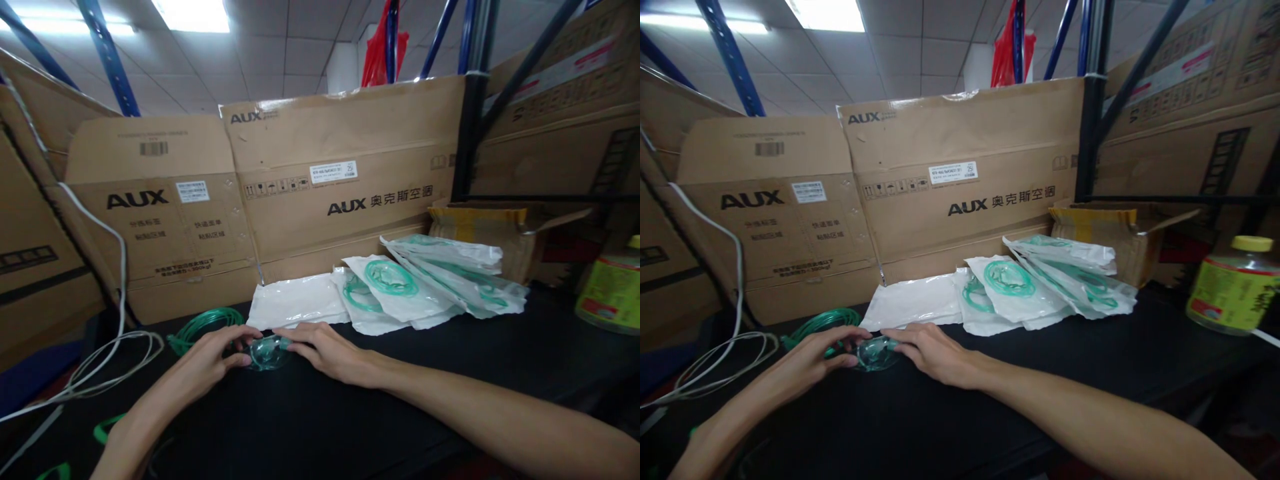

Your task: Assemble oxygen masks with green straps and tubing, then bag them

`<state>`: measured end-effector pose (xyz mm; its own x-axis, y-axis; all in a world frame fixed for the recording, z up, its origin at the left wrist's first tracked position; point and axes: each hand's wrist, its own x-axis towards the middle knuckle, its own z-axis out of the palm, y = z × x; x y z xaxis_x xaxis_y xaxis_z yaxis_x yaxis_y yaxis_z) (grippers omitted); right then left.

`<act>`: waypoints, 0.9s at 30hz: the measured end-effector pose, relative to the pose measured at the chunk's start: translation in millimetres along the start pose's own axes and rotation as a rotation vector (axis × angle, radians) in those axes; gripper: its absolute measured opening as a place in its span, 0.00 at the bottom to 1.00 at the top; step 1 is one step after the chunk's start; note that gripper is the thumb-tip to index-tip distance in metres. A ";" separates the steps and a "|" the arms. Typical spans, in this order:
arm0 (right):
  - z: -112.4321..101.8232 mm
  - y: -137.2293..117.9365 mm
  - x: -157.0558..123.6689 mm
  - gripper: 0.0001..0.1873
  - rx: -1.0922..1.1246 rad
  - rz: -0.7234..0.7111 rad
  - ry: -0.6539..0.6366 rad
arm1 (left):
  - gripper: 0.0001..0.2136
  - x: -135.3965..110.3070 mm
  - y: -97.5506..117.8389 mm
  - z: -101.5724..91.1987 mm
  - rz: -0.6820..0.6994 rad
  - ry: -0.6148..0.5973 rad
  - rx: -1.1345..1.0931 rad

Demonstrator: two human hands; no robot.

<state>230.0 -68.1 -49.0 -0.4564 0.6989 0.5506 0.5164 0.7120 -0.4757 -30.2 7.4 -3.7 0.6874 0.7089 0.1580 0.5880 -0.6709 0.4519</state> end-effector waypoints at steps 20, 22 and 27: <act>-5.4 -3.1 5.2 0.17 -0.046 -0.022 -0.047 | 0.15 -1.7 5.6 -5.9 -0.051 -0.036 0.051; -4.4 -2.0 3.5 0.16 -0.046 -0.019 -0.044 | 0.15 -1.3 4.8 -5.6 -0.055 -0.033 0.047; -1.3 -0.6 -0.1 0.18 -0.036 0.037 -0.011 | 0.16 -1.6 0.4 -4.7 -0.068 -0.043 0.051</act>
<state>230.6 -68.8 -47.9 -0.4444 0.7253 0.5258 0.5588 0.6832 -0.4701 -33.1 7.1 0.4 0.6619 0.7441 0.0905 0.6544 -0.6325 0.4145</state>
